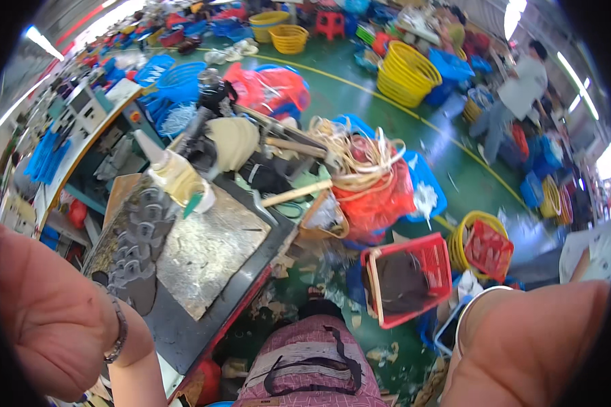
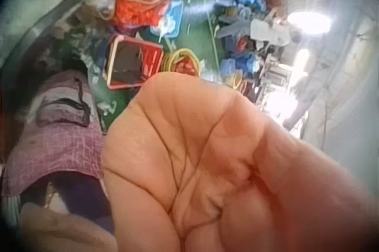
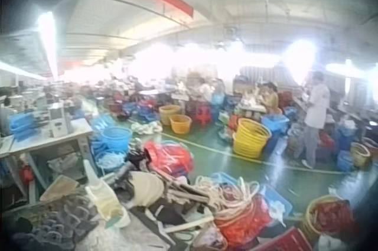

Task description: The person places shoe components onto the workbench and applies glue to each piece using a handheld applicator tool.

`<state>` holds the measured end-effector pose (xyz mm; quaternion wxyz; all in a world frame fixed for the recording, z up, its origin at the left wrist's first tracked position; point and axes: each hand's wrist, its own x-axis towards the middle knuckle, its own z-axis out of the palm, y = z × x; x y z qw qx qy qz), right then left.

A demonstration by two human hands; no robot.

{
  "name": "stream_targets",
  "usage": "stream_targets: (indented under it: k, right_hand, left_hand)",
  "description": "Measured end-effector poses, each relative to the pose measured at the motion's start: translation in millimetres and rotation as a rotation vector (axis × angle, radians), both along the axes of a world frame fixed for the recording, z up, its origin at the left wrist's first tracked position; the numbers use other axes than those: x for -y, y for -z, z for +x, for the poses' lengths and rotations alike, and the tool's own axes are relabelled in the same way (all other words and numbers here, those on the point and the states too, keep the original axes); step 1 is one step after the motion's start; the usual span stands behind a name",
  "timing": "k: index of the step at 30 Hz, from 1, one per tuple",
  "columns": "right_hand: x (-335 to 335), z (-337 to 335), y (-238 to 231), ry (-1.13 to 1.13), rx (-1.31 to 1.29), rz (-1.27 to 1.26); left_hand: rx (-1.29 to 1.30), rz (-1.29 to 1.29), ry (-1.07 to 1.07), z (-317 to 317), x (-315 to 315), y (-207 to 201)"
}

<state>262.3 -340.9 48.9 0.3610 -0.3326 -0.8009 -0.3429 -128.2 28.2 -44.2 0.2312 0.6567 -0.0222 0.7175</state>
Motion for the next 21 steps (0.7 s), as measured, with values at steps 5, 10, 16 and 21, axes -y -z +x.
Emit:
stream_targets:
  k: [5, 10, 16, 21]
  right_hand:
    - [-67, 30, 33, 0.066, -0.204, -0.219]
    - [-18, 88, 217, 0.727, -1.389, -0.33]
    - [140, 169, 533, 0.972, -2.495, -0.888]
    - [125, 220, 671, 1.004, -2.505, -0.762]
  left_hand:
    - [-0.209, 0.013, 0.088, 200, 34, -15]
    - [-0.628, -0.124, 0.348, 300, 79, 114]
    - [-1.345, -1.331, 1.093, 394, 229, 318]
    - [-1.641, -1.533, 0.44, 471, 288, 509]
